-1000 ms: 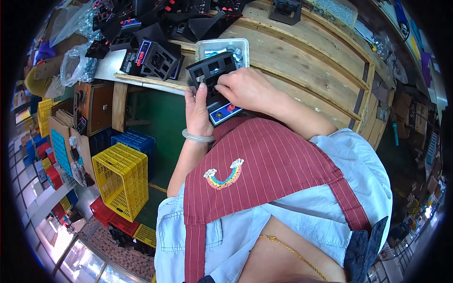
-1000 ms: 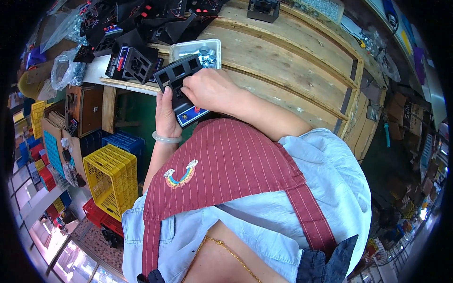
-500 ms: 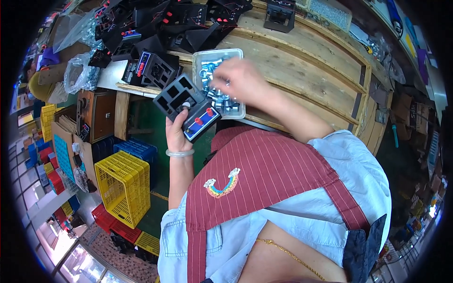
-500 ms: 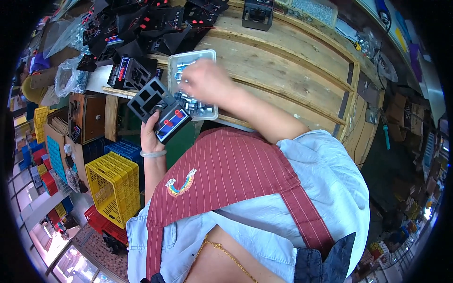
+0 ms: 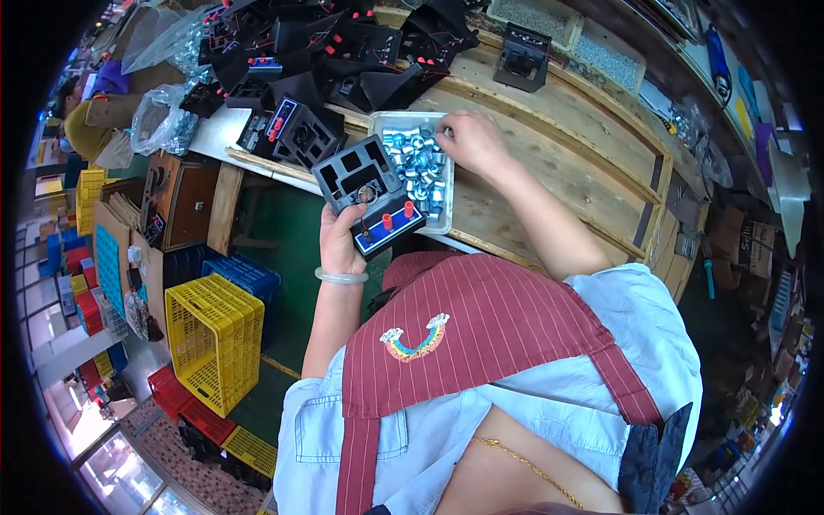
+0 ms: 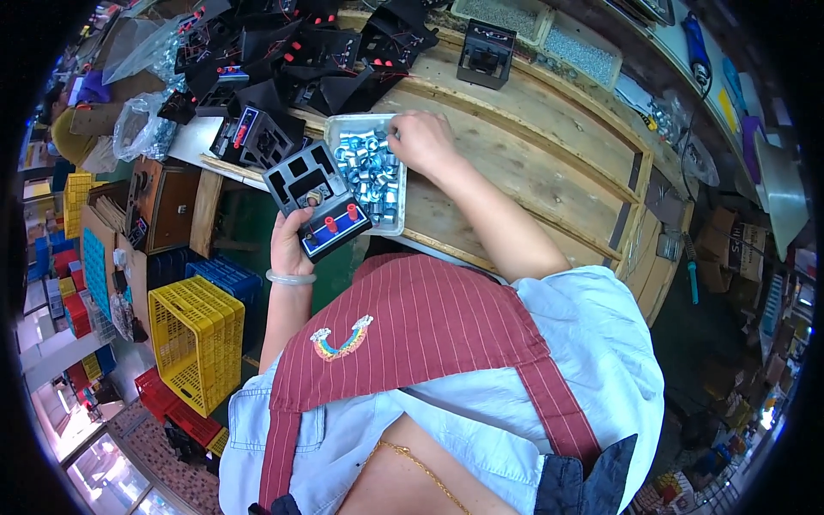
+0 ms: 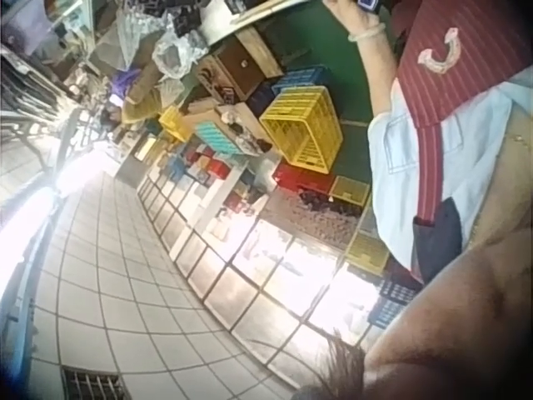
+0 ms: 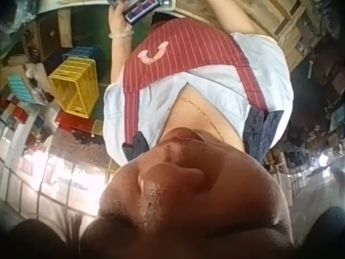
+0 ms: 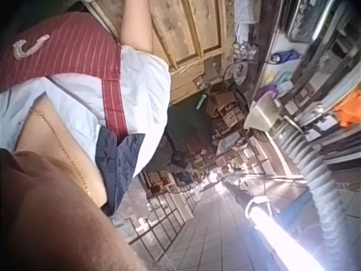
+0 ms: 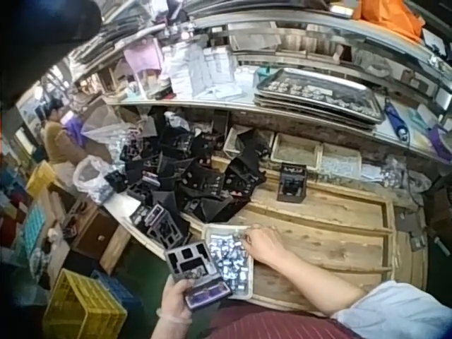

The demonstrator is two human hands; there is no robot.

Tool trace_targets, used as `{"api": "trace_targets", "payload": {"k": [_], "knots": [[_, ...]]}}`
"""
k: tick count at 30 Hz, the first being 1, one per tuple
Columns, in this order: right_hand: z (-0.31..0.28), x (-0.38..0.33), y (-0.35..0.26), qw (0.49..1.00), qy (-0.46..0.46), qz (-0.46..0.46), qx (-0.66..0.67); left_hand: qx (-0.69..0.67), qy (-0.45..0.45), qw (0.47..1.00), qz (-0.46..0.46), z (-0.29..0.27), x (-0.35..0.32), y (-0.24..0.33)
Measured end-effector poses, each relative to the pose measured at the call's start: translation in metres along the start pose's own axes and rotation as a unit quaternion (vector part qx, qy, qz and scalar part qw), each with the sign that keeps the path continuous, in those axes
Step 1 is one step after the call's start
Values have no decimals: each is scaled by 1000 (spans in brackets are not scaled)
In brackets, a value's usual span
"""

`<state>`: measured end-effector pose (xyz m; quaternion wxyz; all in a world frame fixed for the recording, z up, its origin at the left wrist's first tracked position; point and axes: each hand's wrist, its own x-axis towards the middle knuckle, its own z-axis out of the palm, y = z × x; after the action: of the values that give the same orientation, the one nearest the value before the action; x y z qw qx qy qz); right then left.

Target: The person assembles electronic components by placing small fuses or parts into plastic housings by hand.

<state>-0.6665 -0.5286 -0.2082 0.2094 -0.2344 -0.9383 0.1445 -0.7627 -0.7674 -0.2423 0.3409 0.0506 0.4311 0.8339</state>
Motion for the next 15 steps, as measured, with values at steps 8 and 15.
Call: {"api": "trace_targets", "payload": {"k": [8, 15], "knots": [[12, 26, -7, 988, -137, 41, -58, -25, 2, 999, 27, 0, -7, -4], [-16, -15, -12, 820, -187, 54, 539, -26, 11, 999, 25, 0, -8, -9]]}}
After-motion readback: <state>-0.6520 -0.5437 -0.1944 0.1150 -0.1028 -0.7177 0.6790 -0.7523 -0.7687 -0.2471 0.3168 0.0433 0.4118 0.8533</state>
